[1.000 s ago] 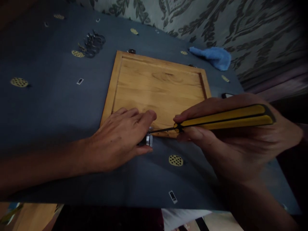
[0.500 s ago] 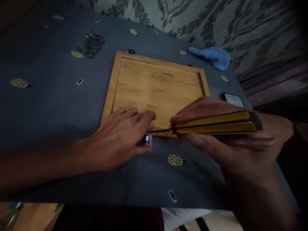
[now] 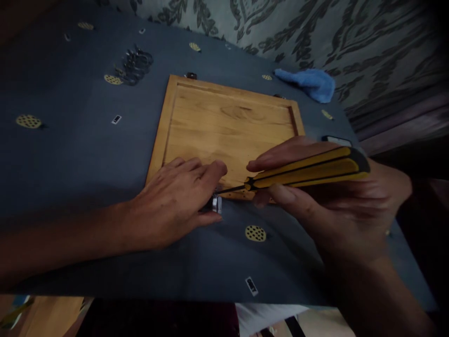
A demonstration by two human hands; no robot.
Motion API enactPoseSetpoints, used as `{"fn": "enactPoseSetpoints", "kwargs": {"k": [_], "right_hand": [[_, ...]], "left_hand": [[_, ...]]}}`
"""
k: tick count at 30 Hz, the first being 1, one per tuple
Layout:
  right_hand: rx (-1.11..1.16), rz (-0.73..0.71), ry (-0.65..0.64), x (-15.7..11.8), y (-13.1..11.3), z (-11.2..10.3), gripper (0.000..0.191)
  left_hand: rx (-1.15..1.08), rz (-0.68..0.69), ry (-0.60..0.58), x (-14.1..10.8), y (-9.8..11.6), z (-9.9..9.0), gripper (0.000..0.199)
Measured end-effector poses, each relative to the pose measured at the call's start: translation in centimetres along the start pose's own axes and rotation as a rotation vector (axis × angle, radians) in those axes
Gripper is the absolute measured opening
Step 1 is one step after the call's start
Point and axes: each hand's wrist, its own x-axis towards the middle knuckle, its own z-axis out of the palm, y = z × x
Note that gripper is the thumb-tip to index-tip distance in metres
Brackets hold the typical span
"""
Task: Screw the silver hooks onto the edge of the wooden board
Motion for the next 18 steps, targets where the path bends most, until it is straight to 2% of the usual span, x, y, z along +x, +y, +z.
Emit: {"fn": "enactPoseSetpoints", "kwargs": {"k": [4,10,13,16,18], "right_hand": [[0.000,-0.091,0.061,0.21,0.30,0.28,0.036],[0.090,0.076,-0.003,0.06,0.07,-0.15,0.037],[0.039,0.007,-0.027,0.21,0.10,-0.31,0.030],[-0.032,-0.093,0.048,0.27,0.22,-0.06,0.029],[-0.070,-0.068,0.097,0.12,0.30,0.25,0.024]], "left_hand": [[0.003,-0.009,-0.021,0.04,0.10,-0.08,0.050],[0.028,0.007,-0.021,0.09,0.22,-0.20,0.052],[0.024,0.028,0.014,0.00,0.10,-0.01,0.051],[0.017,0.025,0.026,-0.06,0.05,0.07,0.050],[0.016,0.017,0.019,-0.09,0.05,0.04,0.049]]}}
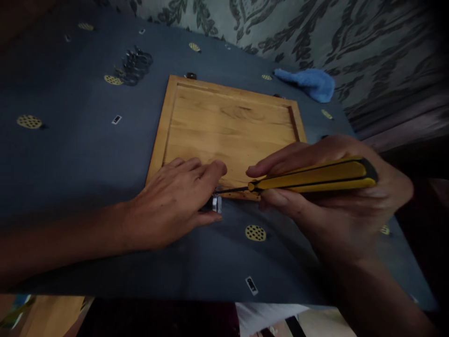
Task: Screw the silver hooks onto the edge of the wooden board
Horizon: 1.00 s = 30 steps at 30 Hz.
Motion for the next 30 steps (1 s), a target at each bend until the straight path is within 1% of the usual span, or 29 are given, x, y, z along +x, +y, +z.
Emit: {"fn": "enactPoseSetpoints", "kwargs": {"k": [1,3,5,6,7,10,13,15,19,22,24,26,28,30], "right_hand": [[-0.018,0.020,0.032,-0.1,0.0,0.2,0.018],[-0.035,0.044,0.136,-0.3,0.1,0.4,0.010],[-0.021,0.052,0.228,-0.4,0.2,0.6,0.008],[-0.008,0.051,0.244,-0.5,0.2,0.7,0.007],[-0.001,0.057,0.237,-0.4,0.1,0.7,0.006],[0.013,0.071,0.146,-0.4,-0.2,0.7,0.004],[0.018,0.120,0.097,-0.5,-0.4,0.7,0.008],[0.033,0.138,0.089,-0.7,-0.4,0.8,0.013],[-0.024,0.099,0.093,-0.8,-0.1,0.8,0.013],[-0.070,0.056,0.060,-0.6,0.0,0.5,0.014],[-0.043,0.063,0.020,-0.5,-0.1,0.1,0.023],[0.032,0.108,-0.037,-0.5,-0.2,-0.2,0.032],[0.105,0.137,-0.103,-0.4,-0.3,-0.4,0.031],[0.105,0.100,-0.118,-0.3,-0.3,-0.5,0.028]], "left_hand": [[0.005,-0.002,-0.005,0.0,0.0,0.0,0.049],[0.020,0.001,-0.008,-0.1,-0.1,0.0,0.050],[0.029,0.012,0.005,-0.1,-0.2,0.1,0.052],[0.029,0.017,0.014,-0.1,-0.2,0.1,0.052],[0.028,0.020,0.020,-0.2,-0.2,0.1,0.053],[0.027,0.016,0.014,-0.1,-0.1,0.1,0.053],[0.022,0.002,0.000,0.0,0.0,0.0,0.051],[0.014,-0.005,0.000,0.1,0.1,0.0,0.049],[0.008,-0.021,-0.015,0.1,0.1,-0.1,0.048],[0.004,-0.020,-0.010,0.0,0.1,-0.2,0.047],[0.001,-0.014,-0.009,0.0,0.1,-0.2,0.047],[0.000,-0.012,-0.016,0.0,0.1,-0.2,0.048],[-0.004,-0.015,-0.021,0.0,0.1,-0.2,0.046],[-0.014,-0.015,-0.017,0.0,0.1,-0.2,0.046]]}}
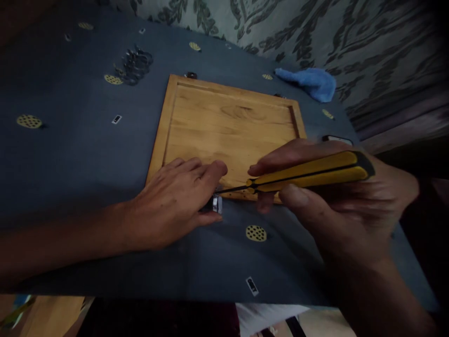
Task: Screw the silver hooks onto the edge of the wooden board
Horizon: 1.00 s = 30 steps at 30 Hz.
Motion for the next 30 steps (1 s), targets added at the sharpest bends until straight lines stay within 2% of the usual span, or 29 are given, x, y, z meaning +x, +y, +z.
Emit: {"fn": "enactPoseSetpoints", "kwargs": {"k": [3,5,12,16,18,25,30], "right_hand": [[-0.050,-0.125,0.062,0.2,0.2,0.0,0.032],[-0.044,-0.137,0.080,0.2,0.3,0.0,0.035],[0.068,0.068,0.024,0.1,-0.1,-0.2,0.031],[-0.015,-0.085,0.017,0.2,0.0,-0.3,0.034],[-0.063,-0.101,0.028,0.2,0.0,-0.4,0.036],[-0.045,0.025,0.041,-0.1,-0.6,-0.2,0.030],[-0.023,0.096,0.076,-0.8,-0.2,-1.0,0.031]], "left_hand": [[-0.020,0.005,0.011,0.0,0.0,0.0,0.046],[-0.020,0.001,0.008,0.0,0.0,0.0,0.045],[0.011,-0.005,-0.012,0.1,0.1,0.0,0.046],[0.013,-0.005,-0.007,0.1,0.1,-0.1,0.044],[0.012,-0.005,-0.018,0.1,0.1,-0.1,0.045],[0.018,0.008,0.001,0.1,-0.1,0.0,0.048],[0.040,0.027,0.000,0.0,-0.1,-0.1,0.046]]}}
